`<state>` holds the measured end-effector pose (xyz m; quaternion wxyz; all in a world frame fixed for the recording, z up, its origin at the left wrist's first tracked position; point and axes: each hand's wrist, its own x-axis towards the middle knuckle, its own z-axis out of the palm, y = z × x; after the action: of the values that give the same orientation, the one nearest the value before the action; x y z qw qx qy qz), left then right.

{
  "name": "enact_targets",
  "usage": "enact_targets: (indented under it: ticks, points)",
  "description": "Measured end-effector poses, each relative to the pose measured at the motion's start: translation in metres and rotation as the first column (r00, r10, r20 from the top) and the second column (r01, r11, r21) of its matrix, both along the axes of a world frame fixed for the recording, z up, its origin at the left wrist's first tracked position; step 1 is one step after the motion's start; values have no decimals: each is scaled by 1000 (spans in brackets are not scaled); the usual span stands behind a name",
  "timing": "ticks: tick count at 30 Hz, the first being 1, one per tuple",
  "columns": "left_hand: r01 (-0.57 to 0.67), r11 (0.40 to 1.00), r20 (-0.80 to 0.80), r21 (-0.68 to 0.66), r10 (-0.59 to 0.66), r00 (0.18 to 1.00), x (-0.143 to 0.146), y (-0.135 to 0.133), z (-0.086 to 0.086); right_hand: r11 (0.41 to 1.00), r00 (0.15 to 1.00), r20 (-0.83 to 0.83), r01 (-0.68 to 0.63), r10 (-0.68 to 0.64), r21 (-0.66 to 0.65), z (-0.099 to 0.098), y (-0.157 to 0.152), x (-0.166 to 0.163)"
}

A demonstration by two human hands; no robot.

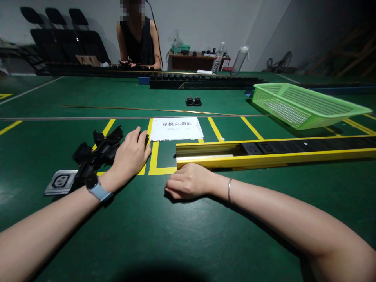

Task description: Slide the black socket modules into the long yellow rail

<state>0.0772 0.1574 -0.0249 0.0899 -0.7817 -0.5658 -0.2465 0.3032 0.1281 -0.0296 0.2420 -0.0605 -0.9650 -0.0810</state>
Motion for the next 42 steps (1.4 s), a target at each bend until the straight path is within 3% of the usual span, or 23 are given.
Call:
enact_targets:
  ticks: [8,17,23,32,39,42]
  points:
    - [73,996,46,-52,-70,996,10,-7,7,1000,1000,0,4,-4,-6,0,0,-1]
    - [256,935,307,-243,-176,935,34,-19,16,1000,1000,-17,1,-1,2,0,-1,-1]
    - [263,921,511,-287,-84,855,34,-11,6,1000,1000,6,5,-5,-4,0,0,-1]
    - [385,878,642,-283,-125,756,27,-9,-3,1000,1000,20,3,-3,-13,0,0,-1]
    - [362,880,664,-307,-74,744,28,-12,3,1000,1000,-4,-7,7,10,0,1,0]
    - [389,870,735,-303,-46,676,29,-13,8,994,994,-100,-39,49,101,5,-1,6]
